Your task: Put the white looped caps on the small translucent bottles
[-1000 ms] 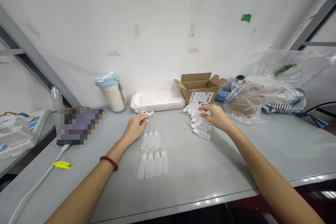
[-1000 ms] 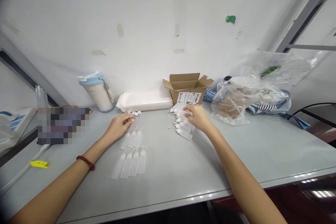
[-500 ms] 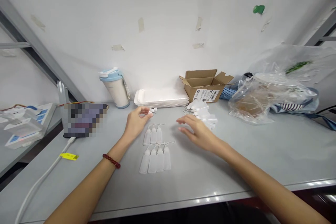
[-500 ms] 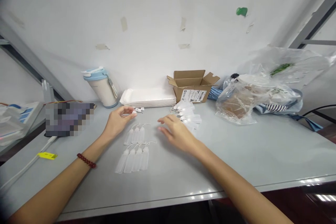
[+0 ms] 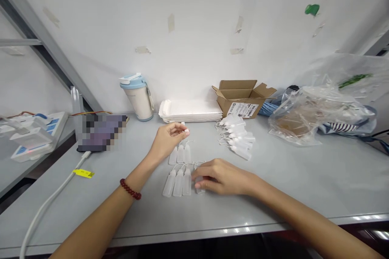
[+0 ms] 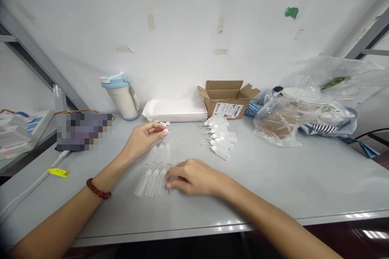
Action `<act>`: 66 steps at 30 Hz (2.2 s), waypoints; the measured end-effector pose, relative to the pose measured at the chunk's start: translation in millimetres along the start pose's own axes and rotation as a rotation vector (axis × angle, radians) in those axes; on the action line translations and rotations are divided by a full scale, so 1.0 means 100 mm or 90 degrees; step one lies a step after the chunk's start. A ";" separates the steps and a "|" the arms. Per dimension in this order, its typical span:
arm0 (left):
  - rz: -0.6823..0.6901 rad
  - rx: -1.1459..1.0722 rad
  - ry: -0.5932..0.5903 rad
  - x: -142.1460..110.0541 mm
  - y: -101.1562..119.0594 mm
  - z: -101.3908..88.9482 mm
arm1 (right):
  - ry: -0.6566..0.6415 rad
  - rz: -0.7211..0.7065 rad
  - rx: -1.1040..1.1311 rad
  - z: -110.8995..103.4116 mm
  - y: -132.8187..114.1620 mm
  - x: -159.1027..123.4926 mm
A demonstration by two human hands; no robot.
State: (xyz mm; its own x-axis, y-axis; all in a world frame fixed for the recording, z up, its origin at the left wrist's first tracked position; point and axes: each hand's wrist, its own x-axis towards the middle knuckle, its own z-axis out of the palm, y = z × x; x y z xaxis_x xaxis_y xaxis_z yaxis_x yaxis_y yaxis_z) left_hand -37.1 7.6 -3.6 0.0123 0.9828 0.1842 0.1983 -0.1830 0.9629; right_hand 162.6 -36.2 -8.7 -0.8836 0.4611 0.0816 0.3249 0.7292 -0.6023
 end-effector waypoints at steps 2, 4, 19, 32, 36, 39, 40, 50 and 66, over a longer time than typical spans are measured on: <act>-0.024 0.004 -0.034 -0.03 0.04 0.00 | 0.006 0.009 -0.032 0.00 0.01 -0.01; -0.040 0.012 -0.080 -0.05 0.07 0.00 | 0.034 0.030 -0.083 -0.02 0.05 -0.03; -0.072 -0.063 -0.187 -0.12 0.14 0.06 | 0.262 0.039 -0.045 -0.04 0.23 -0.02; 0.007 -0.010 -0.193 -0.16 0.16 0.13 | 0.298 0.111 0.131 -0.05 0.22 -0.04; 0.026 0.002 -0.180 -0.18 0.16 0.13 | 0.314 0.139 0.244 -0.07 0.20 -0.03; 0.012 0.023 -0.160 -0.19 0.18 0.14 | 0.322 0.147 0.287 -0.08 0.18 -0.02; 0.002 0.027 -0.157 -0.19 0.19 0.14 | 0.325 0.148 0.294 -0.08 0.18 -0.01; -0.068 0.048 -0.170 -0.19 0.22 0.19 | 0.320 0.179 0.226 -0.12 0.16 -0.03; -0.083 0.044 -0.220 -0.21 0.18 0.17 | 0.299 0.173 0.234 -0.17 0.17 -0.08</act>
State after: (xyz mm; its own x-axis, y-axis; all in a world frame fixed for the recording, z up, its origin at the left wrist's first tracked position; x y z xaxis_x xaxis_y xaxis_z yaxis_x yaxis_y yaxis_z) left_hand -17.7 -15.4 6.2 0.3109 0.9500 -0.0286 0.2855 -0.0646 0.9562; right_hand 181.1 -19.1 -6.2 -0.5183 0.8369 0.1758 0.3062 0.3736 -0.8756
